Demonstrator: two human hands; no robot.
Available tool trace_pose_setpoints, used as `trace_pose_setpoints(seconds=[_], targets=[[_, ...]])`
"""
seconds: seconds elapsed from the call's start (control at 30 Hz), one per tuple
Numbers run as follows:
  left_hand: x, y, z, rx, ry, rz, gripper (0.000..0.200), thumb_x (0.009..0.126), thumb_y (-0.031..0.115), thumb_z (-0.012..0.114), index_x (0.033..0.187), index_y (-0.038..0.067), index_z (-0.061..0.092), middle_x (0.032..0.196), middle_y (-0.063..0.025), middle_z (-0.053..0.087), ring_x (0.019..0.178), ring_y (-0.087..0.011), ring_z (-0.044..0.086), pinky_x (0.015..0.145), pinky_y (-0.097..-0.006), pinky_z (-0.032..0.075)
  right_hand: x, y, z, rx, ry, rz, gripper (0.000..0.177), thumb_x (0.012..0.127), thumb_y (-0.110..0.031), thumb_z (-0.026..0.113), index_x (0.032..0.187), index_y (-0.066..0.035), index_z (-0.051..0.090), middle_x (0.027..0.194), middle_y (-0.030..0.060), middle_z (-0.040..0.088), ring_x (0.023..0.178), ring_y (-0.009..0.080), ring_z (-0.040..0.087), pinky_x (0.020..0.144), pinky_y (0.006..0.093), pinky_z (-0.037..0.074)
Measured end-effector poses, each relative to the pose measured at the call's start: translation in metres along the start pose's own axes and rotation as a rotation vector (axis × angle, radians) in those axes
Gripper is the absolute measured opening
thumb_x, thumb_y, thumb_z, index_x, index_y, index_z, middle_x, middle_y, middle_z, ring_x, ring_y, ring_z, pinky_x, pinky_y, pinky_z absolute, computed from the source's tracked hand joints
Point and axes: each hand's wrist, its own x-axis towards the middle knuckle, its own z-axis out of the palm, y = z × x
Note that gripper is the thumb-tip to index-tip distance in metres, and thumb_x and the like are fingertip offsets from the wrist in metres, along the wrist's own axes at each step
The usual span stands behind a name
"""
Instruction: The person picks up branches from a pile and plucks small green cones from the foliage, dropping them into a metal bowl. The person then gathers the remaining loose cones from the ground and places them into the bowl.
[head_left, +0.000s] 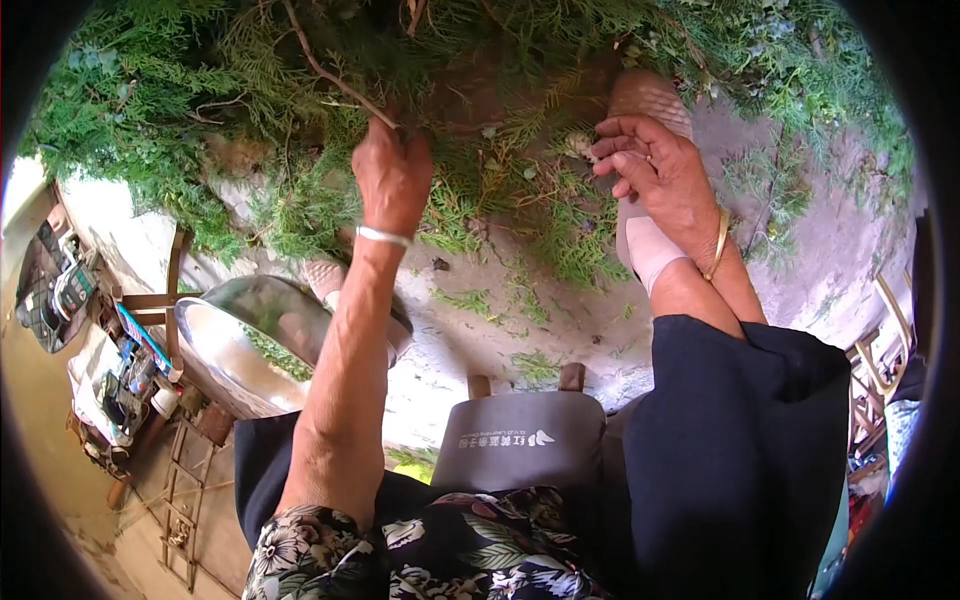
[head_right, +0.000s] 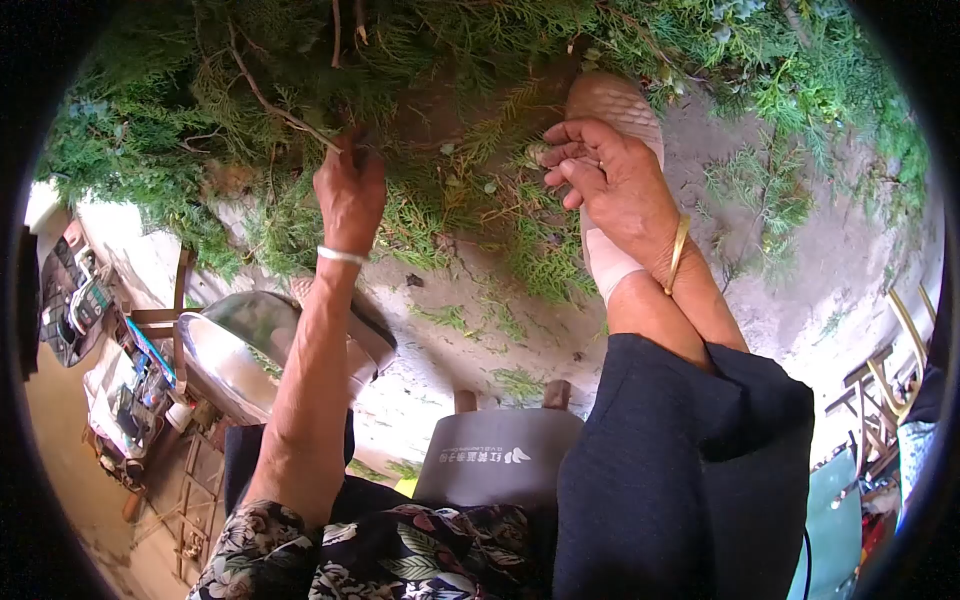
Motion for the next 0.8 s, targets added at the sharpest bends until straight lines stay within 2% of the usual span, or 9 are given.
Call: trace_pose_setpoints(seconds=[0.1, 0.17, 0.3, 0.37, 0.43, 0.5, 0.53, 0.77, 0.8], targets=[[-0.027, -0.003, 0.004, -0.285, -0.203, -0.284, 0.014, 0.082, 0.006, 0.057, 0.092, -0.002, 0.062, 0.068, -0.0092, 0.063, 0.053, -0.0137, 0.056, 0.049, -0.0299, 0.044, 0.0, 0.001, -0.001, -0.008, -0.002, -0.022, 0.026, 0.087, 0.004, 0.047, 0.112, 0.002, 0.053, 0.095, 0.0096, 0.062, 0.08, 0.0129, 0.062, 0.061, 0.0226, 0.05], [-0.031, 0.009, 0.017, -0.349, -0.199, -0.245, 0.013, 0.081, 0.004, 0.06, 0.092, -0.003, 0.062, 0.066, -0.0043, 0.062, 0.053, -0.0086, 0.053, 0.047, -0.0265, 0.042, 0.0, 0.001, 0.0, -0.025, -0.004, -0.033, 0.026, 0.087, 0.004, 0.047, 0.112, 0.002, 0.053, 0.095, 0.0096, 0.062, 0.08, 0.0129, 0.062, 0.06, 0.0227, 0.05], [-0.01, 0.036, 0.035, -0.074, -0.22, -0.028, 0.017, 0.077, 0.01, 0.069, 0.088, -0.002, 0.063, 0.064, -0.011, 0.062, 0.053, -0.0145, 0.056, 0.049, -0.0294, 0.045, 0.001, 0.002, -0.001, -0.025, -0.003, -0.027, 0.026, 0.087, 0.004, 0.047, 0.112, 0.002, 0.053, 0.094, 0.0094, 0.062, 0.08, 0.0128, 0.062, 0.06, 0.023, 0.05], [-0.009, 0.027, 0.046, 0.434, -0.334, 0.185, 0.019, 0.073, 0.012, 0.072, 0.085, -0.001, 0.064, 0.067, -0.0166, 0.063, 0.054, -0.0184, 0.059, 0.051, -0.0307, 0.047, 0.002, 0.0, 0.0, -0.023, -0.005, -0.018, 0.026, 0.087, 0.004, 0.047, 0.112, 0.002, 0.053, 0.094, 0.0093, 0.062, 0.08, 0.0128, 0.062, 0.06, 0.0231, 0.05], [-0.005, 0.02, 0.043, 0.412, -0.335, 0.176, 0.018, 0.072, 0.01, 0.073, 0.084, 0.0, 0.065, 0.071, -0.0162, 0.065, 0.056, -0.0188, 0.06, 0.052, -0.031, 0.047, 0.002, -0.001, 0.0, -0.031, 0.006, 0.01, 0.026, 0.087, 0.004, 0.047, 0.113, 0.002, 0.053, 0.095, 0.0093, 0.062, 0.08, 0.0128, 0.062, 0.06, 0.0228, 0.05], [-0.002, 0.009, 0.031, 0.023, -0.292, 0.016, 0.019, 0.073, 0.004, 0.069, 0.089, -0.001, 0.064, 0.072, -0.0122, 0.066, 0.056, -0.0154, 0.058, 0.052, -0.0289, 0.047, 0.001, -0.001, 0.0, -0.03, 0.004, 0.006, 0.026, 0.087, 0.004, 0.047, 0.113, 0.002, 0.053, 0.095, 0.0092, 0.062, 0.08, 0.0128, 0.062, 0.06, 0.0228, 0.05], [-0.004, 0.004, 0.023, -0.209, -0.296, -0.208, 0.019, 0.074, 0.0, 0.066, 0.092, -0.002, 0.063, 0.071, -0.0068, 0.065, 0.056, -0.0106, 0.056, 0.051, -0.0244, 0.045, 0.0, -0.001, 0.0, -0.03, 0.001, -0.001, 0.026, 0.087, 0.004, 0.048, 0.113, 0.002, 0.053, 0.095, 0.0092, 0.062, 0.08, 0.0128, 0.062, 0.06, 0.0227, 0.05], [-0.031, 0.024, 0.005, -0.406, 0.006, -0.345, 0.016, 0.078, 0.002, 0.067, 0.093, -0.002, 0.063, 0.069, -0.0001, 0.062, 0.06, -0.0045, 0.052, 0.051, -0.0187, 0.04, 0.001, 0.0, 0.0, -0.044, -0.004, -0.011, 0.026, 0.088, 0.004, 0.048, 0.113, 0.001, 0.053, 0.095, 0.0093, 0.062, 0.081, 0.013, 0.062, 0.06, 0.0231, 0.051], [-0.035, 0.023, 0.009, -0.327, -0.024, -0.291, 0.018, 0.076, 0.005, 0.069, 0.092, -0.001, 0.063, 0.07, -0.0042, 0.064, 0.058, -0.0097, 0.056, 0.052, -0.023, 0.043, 0.001, 0.0, 0.0, -0.039, -0.001, -0.008, 0.026, 0.088, 0.004, 0.048, 0.113, 0.001, 0.053, 0.095, 0.0093, 0.062, 0.081, 0.013, 0.062, 0.06, 0.023, 0.051]])
